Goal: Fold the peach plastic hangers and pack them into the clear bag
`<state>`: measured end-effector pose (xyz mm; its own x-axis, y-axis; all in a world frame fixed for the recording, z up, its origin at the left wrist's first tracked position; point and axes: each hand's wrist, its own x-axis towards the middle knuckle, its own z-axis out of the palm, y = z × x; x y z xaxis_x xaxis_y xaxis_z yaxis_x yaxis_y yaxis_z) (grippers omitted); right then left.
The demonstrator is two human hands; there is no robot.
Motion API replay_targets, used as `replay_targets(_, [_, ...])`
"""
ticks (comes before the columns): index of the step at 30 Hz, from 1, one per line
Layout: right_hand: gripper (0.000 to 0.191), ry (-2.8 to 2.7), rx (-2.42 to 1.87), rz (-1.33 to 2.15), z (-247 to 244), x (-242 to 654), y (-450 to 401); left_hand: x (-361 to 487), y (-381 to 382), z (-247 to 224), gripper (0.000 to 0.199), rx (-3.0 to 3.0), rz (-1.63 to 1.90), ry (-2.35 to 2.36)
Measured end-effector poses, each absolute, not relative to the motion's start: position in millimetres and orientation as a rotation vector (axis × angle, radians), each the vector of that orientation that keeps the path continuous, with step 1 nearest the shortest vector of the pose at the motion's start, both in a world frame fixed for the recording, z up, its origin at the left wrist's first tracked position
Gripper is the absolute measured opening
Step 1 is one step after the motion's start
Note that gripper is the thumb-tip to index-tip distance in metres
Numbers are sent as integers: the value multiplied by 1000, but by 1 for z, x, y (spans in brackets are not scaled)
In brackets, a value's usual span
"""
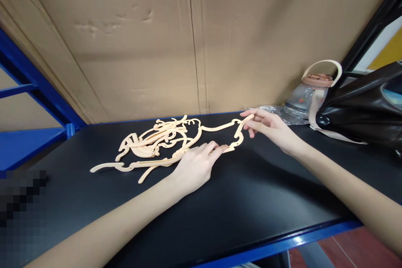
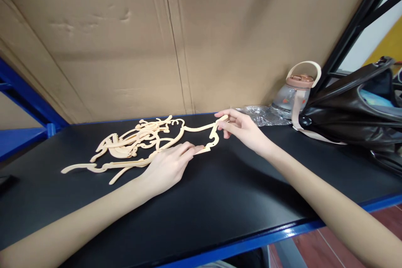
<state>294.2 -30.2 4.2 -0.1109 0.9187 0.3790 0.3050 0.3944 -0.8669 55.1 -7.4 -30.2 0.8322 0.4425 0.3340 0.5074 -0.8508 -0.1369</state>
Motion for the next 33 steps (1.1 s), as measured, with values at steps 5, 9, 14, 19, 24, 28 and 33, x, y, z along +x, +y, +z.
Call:
replay_targets(5, [43,-1696,-980,862,3,291,-32,55,-6,-32,43,-2809,-436,-690])
replay_targets(9, [40,-1741,-1024,790,2,291,-31,55,-6,-33,42,-2834,-440,-694])
replay_targets(14, [25,-1731,-1184,540,2,296,-28,54,-6,-34,39,-2866,-475,-754])
replay_targets(19, [26,-1917,-1511,156,6,313,-22,53,-7,-33,39,-2826,-532,-876])
replay_targets(24, [26,-2320,-1420,123,8,314,-24,53,-7,-36,41,-2762,-539,-840])
replay_targets(28, [27,-2300,-1374,384,3,308,-26,53,-6,-37,43,-2740,-557,-762])
replay_targets(33, [32,-2171,-1367,444,0,314,-22,53,-12,-29,42,-2547,-580,-473])
